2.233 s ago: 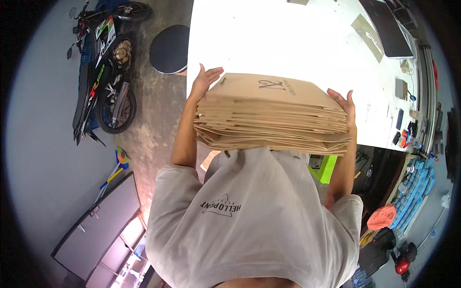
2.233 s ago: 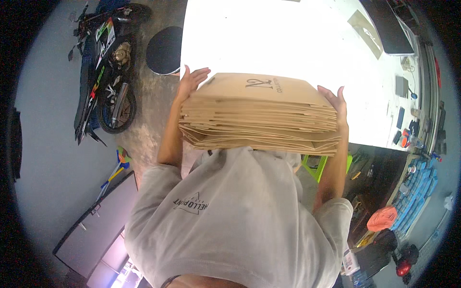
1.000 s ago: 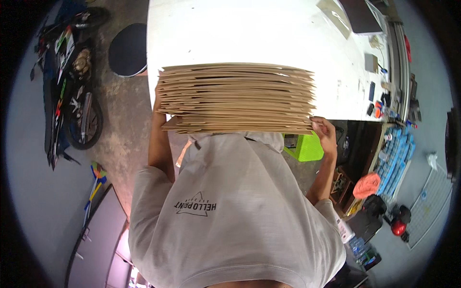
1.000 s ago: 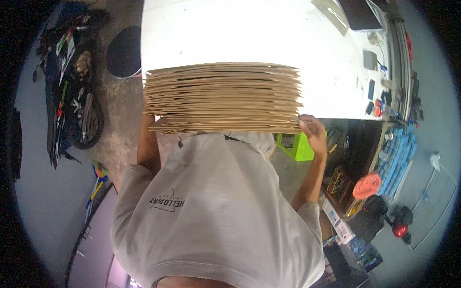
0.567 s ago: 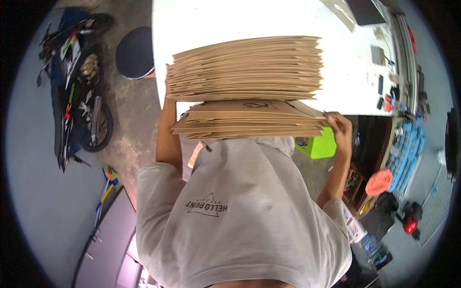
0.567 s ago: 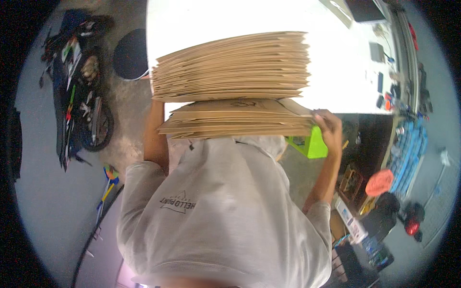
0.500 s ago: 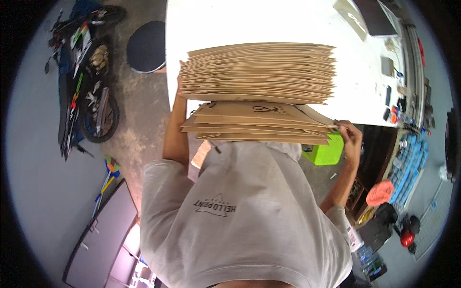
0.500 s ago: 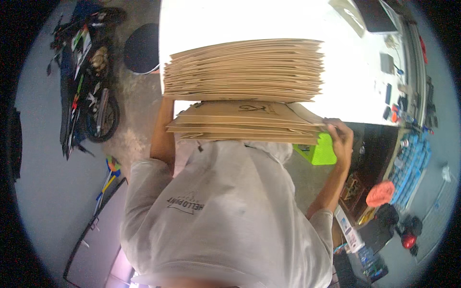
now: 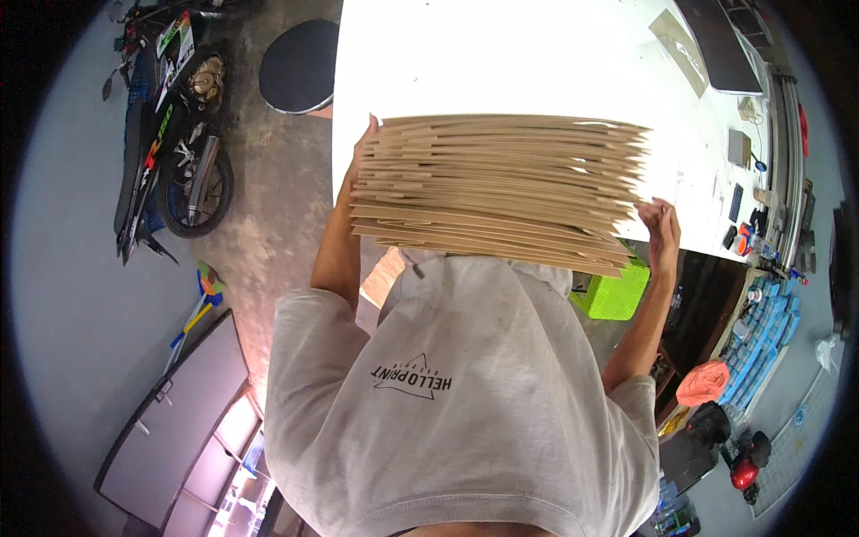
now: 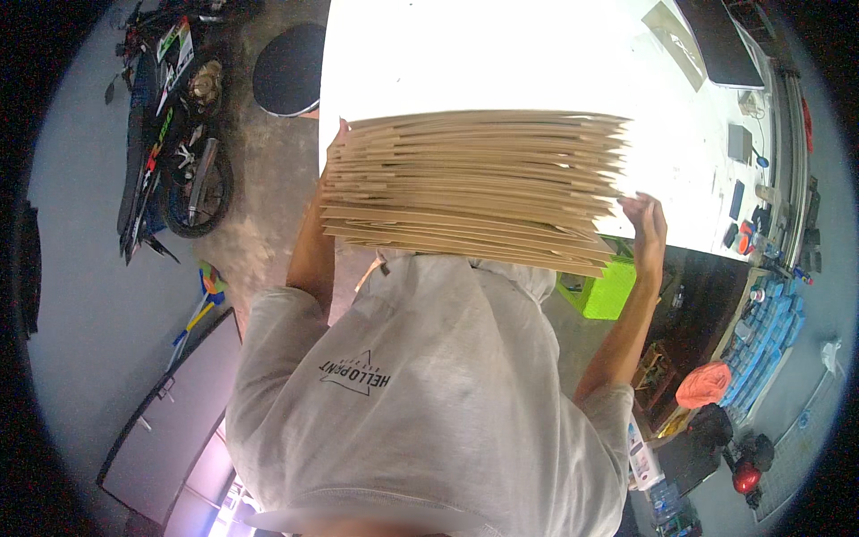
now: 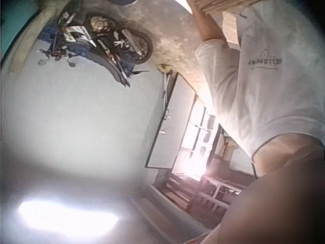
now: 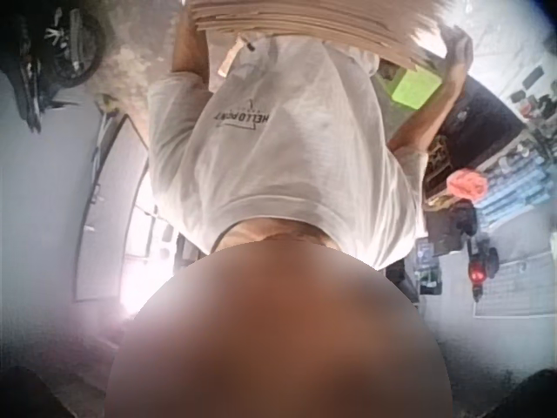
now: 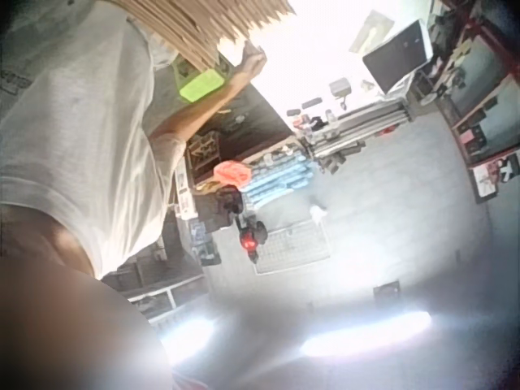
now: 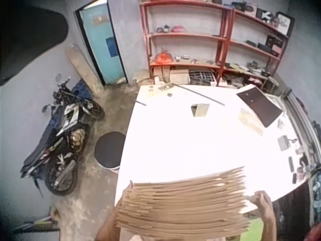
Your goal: The person stacks flat cardboard pieces on a white table, aligns them, and then wraps the stack in a clear plastic bag. The person adjusts the plastic and smooths it over the stack.
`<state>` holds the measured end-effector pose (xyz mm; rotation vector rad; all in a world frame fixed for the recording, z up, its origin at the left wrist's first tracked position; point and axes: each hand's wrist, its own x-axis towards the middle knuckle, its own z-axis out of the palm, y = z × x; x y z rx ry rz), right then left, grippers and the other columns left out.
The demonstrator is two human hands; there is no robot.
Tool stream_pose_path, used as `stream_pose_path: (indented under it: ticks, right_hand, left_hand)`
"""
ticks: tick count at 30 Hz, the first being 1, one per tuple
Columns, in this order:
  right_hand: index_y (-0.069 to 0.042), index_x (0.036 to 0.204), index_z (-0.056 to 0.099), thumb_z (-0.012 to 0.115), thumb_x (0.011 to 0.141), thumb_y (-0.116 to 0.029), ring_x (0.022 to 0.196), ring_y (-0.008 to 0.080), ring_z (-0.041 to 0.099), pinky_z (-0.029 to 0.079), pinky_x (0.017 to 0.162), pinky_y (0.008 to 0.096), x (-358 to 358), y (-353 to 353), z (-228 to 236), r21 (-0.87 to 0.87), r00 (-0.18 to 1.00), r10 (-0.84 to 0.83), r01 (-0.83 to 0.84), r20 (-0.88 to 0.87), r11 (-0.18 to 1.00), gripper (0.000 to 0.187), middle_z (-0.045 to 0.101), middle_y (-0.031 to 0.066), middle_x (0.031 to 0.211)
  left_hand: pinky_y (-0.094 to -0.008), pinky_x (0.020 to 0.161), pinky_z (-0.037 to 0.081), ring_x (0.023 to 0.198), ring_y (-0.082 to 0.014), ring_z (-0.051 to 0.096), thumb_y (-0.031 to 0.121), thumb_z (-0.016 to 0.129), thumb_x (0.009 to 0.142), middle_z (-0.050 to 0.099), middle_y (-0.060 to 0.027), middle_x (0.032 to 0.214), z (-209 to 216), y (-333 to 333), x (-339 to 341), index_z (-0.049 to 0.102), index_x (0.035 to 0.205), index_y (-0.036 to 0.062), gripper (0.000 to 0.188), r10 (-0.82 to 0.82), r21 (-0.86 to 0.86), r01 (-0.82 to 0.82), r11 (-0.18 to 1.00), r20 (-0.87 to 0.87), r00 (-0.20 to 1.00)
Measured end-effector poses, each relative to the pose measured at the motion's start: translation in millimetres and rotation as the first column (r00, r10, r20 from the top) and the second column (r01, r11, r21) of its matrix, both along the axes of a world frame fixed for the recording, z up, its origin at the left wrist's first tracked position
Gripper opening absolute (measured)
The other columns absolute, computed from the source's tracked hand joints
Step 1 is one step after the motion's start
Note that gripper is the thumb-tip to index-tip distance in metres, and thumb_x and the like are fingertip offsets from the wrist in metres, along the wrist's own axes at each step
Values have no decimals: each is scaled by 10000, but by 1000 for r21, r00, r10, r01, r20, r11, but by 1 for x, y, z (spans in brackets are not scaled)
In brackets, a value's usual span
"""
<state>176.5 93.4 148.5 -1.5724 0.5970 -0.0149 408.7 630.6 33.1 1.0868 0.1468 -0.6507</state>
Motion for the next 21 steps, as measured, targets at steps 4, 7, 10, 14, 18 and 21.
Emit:
stream_pose_path:
  ticks: [4, 7, 10, 14, 18, 21]
  right_hand:
    - [-47, 1558, 314, 327, 1024, -649, 1398, 307, 436, 400, 1137, 487, 68, 35, -24, 177, 997, -74, 75, -16, 981, 805, 369, 204, 1557]
    - [-78, 1561, 343, 302, 994, -709, 1408, 344, 412, 352, 1171, 493, 89, 40, -49, 507, 992, -86, 27, 93, 862, 849, 362, 192, 1573]
    - [7, 1504, 415, 291, 991, -718, 1413, 341, 406, 339, 1178, 477, 68, 28, -57, 668, 997, 46, -73, 58, 740, 897, 386, 184, 1561]
    - [11, 1498, 409, 287, 968, -753, 1381, 323, 443, 373, 1155, 474, 47, 59, -65, 613, 996, -85, 62, 10, 788, 938, 458, 194, 1494]
    - [1, 1493, 409, 260, 955, -776, 1333, 310, 495, 424, 1123, 451, 61, 68, -8, 679, 986, -139, 161, -87, 717, 957, 520, 198, 1426]
    - [-25, 1484, 427, 283, 967, -755, 1279, 308, 538, 474, 1080, 455, 87, 55, -52, 599, 980, -198, 161, -5, 784, 906, 533, 182, 1411]
  left_hand:
    - [-457, 1204, 347, 1383, -293, 463, 630, 307, 1027, 486, -211, 1476, -5, -5, -8, 497, 1433, 1, 772, -32, -19, 34, 999, 89, 996]
    - [-441, 1198, 345, 1417, -295, 417, 584, 305, 1047, 445, -180, 1520, 6, -2, -29, 457, 1474, 7, 733, -72, 125, 39, 991, 271, 960]
    - [-433, 1187, 361, 1424, -296, 407, 576, 285, 1052, 396, -178, 1555, 10, 2, -41, 349, 1533, 12, 744, 25, -152, -9, 988, 104, 994]
    - [-454, 1177, 380, 1433, -312, 394, 616, 275, 1036, 283, -181, 1615, -6, 9, -31, 196, 1588, 21, 815, 94, -144, -85, 986, 57, 994]
    - [-467, 1082, 478, 1360, -353, 477, 720, 297, 986, 412, -217, 1530, 13, 4, -9, 323, 1537, 8, 901, 287, -169, -318, 933, -184, 940]
    - [-482, 1050, 515, 1318, -361, 520, 723, 323, 975, 467, -236, 1474, -6, -9, 12, 346, 1523, 16, 894, 168, 59, -172, 983, 62, 984]
